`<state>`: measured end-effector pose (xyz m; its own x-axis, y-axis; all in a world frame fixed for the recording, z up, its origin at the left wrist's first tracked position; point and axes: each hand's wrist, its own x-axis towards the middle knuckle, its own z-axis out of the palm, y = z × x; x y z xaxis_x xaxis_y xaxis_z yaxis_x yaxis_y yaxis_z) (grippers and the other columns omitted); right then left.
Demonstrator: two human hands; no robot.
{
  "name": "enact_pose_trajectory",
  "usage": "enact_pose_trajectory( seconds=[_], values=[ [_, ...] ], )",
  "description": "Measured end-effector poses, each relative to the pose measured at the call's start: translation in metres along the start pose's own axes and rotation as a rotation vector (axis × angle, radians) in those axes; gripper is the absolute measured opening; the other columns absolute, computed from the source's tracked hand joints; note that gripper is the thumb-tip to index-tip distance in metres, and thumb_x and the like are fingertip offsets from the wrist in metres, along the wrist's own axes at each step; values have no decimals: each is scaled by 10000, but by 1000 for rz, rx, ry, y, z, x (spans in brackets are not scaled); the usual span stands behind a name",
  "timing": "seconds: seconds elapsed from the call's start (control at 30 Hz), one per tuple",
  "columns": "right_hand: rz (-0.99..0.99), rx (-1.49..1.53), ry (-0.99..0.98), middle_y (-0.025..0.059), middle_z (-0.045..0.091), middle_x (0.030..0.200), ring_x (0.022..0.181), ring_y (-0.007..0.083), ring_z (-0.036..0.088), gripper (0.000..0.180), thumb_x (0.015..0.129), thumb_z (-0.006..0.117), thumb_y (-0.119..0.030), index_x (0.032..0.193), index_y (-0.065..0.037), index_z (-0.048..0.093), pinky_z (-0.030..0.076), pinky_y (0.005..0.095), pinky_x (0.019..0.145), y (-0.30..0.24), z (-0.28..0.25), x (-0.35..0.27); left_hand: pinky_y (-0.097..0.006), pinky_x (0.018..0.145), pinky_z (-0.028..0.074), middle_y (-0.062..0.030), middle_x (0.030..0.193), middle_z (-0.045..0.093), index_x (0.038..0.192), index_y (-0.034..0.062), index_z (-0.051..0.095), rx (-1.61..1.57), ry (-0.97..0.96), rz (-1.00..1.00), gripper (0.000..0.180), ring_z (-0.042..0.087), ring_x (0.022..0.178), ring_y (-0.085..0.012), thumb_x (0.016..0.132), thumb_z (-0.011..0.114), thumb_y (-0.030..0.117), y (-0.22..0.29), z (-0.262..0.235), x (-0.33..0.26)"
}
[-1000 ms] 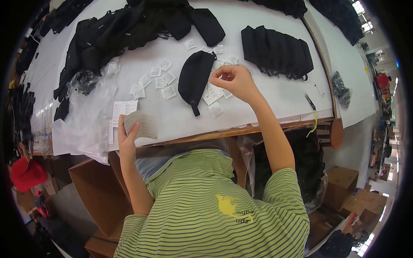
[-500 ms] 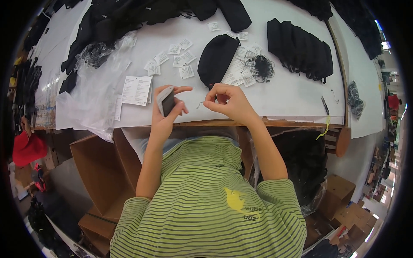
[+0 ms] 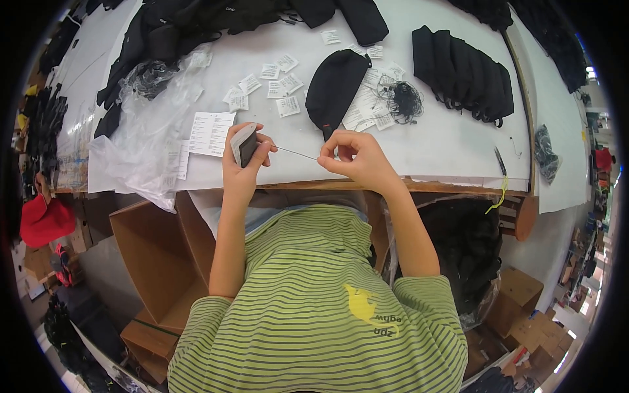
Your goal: The recorder is assembling and packing small black pouches with instructional inserts.
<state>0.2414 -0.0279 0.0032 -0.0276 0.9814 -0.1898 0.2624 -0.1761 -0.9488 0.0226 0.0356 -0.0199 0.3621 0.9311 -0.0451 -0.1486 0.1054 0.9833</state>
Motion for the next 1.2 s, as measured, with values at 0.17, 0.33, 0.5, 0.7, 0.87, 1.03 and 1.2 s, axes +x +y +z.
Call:
enact_pose_trajectory(
  seconds=[0.17, 0.33, 0.5, 0.7, 0.87, 1.03, 1.2],
  values=[
    [-78, -50, 46, -9, 597, 940, 705, 50, 513, 203, 837, 633, -94, 1030, -58, 582, 413, 207, 637, -3, 9, -3, -239, 673, 450, -66, 835, 608, 1115, 50, 485, 136, 45, 84, 259, 569, 766, -120, 885, 602, 33, 2, 8, -8],
    [-109, 389, 14, 55, 609, 971, 860, 120, 589, 317, 903, 594, -139, 1189, -45, 496, 479, 268, 777, -15, 45, 5, -261, 764, 456, -58, 886, 597, 1120, 51, 491, 228, -72, 52, 284, 580, 842, -138, 869, 619, 16, 17, 23, -15],
    [-12, 343, -39, 42, 600, 827, 794, 102, 592, 260, 913, 603, -182, 1107, -37, 510, 472, 252, 721, -14, 54, 7, -263, 787, 453, -62, 901, 596, 1124, 44, 491, 279, -58, 68, 284, 574, 854, -138, 870, 613, 12, 13, 18, -15],
    [4, 213, -16, 25, 594, 771, 732, 89, 569, 190, 894, 620, -155, 1011, -24, 548, 450, 241, 669, -9, 52, 6, -256, 770, 450, -50, 889, 589, 1130, 44, 488, 302, 10, 88, 281, 553, 831, -128, 876, 602, 8, 11, 18, -15],
    [-82, 71, 56, 4, 593, 786, 739, 72, 552, 120, 864, 643, -110, 885, -5, 590, 429, 229, 674, -17, 49, 4, -234, 724, 456, -59, 894, 600, 1150, 42, 460, 219, 40, 45, 291, 564, 795, -111, 894, 598, 41, 10, 19, -15],
    [-193, 191, 265, 10, 554, 696, 638, 88, 476, 96, 814, 674, -94, 857, -14, 641, 407, 225, 612, -19, 52, 8, -229, 656, 451, -80, 912, 629, 1113, 21, 459, -5, 22, -8, 251, 571, 728, -124, 909, 587, 92, 9, 25, -18],
    [-223, 156, 350, 4, 512, 669, 615, 85, 447, 93, 794, 686, -85, 847, -20, 646, 385, 225, 588, -23, 54, 9, -210, 672, 440, -49, 890, 605, 1009, 17, 521, 215, 95, 155, 168, 547, 741, -92, 892, 619, 85, 10, 28, -16]
  ],
)
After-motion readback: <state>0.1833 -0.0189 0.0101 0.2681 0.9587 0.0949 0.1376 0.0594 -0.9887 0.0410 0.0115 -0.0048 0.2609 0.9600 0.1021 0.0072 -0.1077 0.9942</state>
